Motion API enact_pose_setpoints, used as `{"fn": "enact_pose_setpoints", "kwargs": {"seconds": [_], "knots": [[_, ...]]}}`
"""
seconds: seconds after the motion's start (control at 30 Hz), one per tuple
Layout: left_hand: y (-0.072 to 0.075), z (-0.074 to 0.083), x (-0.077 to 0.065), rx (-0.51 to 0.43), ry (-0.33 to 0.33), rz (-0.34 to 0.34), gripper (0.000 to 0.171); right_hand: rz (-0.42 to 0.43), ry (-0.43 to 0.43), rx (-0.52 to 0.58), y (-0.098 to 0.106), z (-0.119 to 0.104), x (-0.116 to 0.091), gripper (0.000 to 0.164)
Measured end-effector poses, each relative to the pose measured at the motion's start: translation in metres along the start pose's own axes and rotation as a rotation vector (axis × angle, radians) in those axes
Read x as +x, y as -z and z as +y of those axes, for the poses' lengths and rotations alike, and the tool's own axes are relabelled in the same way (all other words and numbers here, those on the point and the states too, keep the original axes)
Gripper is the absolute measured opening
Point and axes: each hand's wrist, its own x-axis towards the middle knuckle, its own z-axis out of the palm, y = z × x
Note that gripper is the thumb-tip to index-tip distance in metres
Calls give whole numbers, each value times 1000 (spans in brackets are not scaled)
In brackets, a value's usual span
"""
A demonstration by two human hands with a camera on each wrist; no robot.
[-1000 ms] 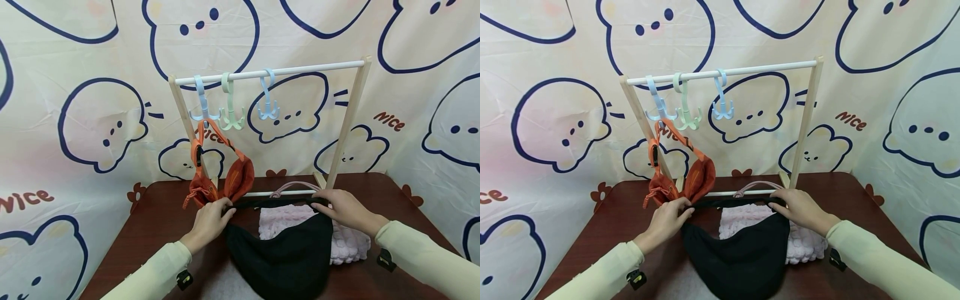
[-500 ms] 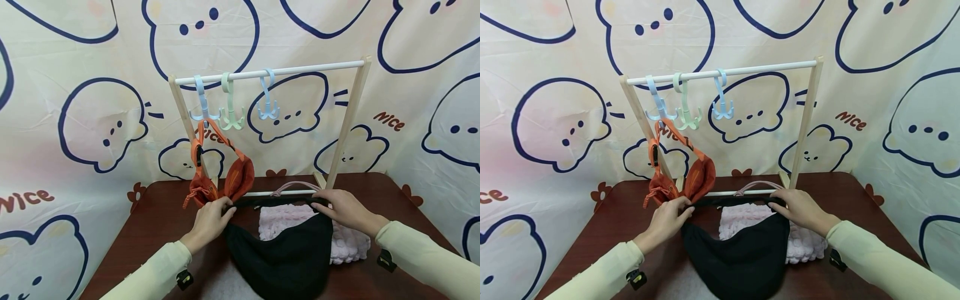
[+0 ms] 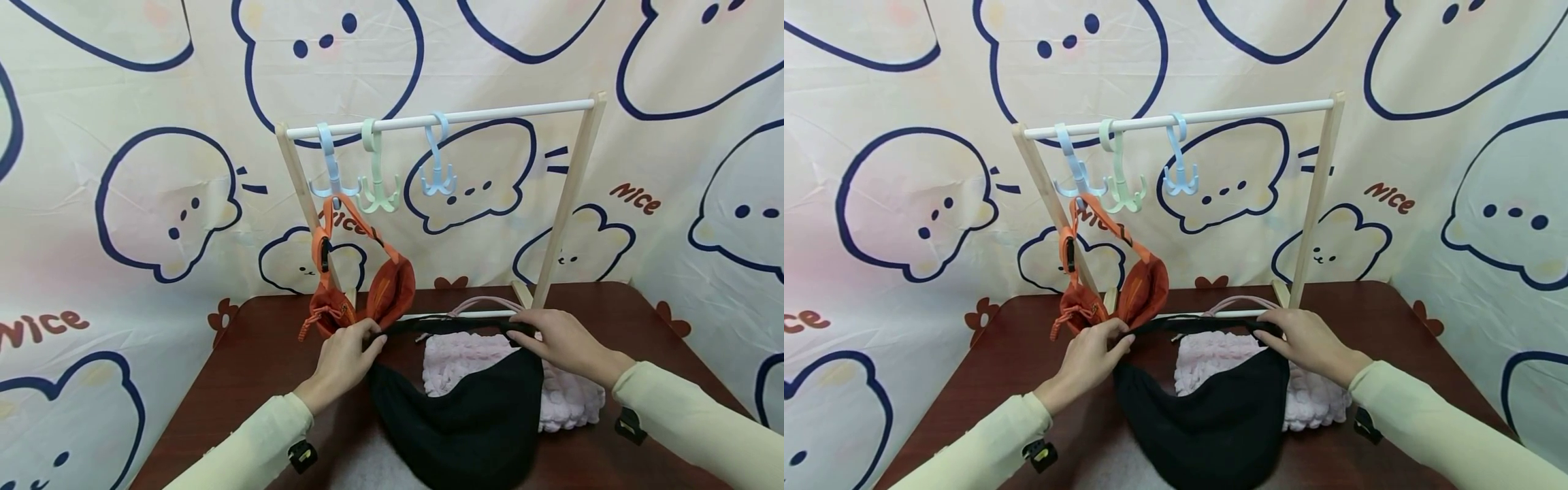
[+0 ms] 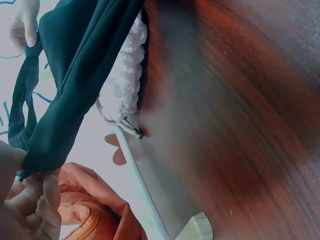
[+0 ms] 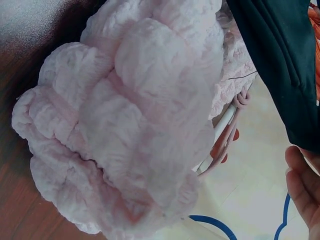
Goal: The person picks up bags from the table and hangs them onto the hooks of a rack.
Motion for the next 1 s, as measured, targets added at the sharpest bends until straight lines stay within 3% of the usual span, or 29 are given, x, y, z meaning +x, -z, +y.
{"fn": "enact_pose_setpoints", "kwargs": {"seconds": [1.0], "knots": [[11,7,-6,9,-9,46,8,67,27,-18,5,-8,-2,20]]}}
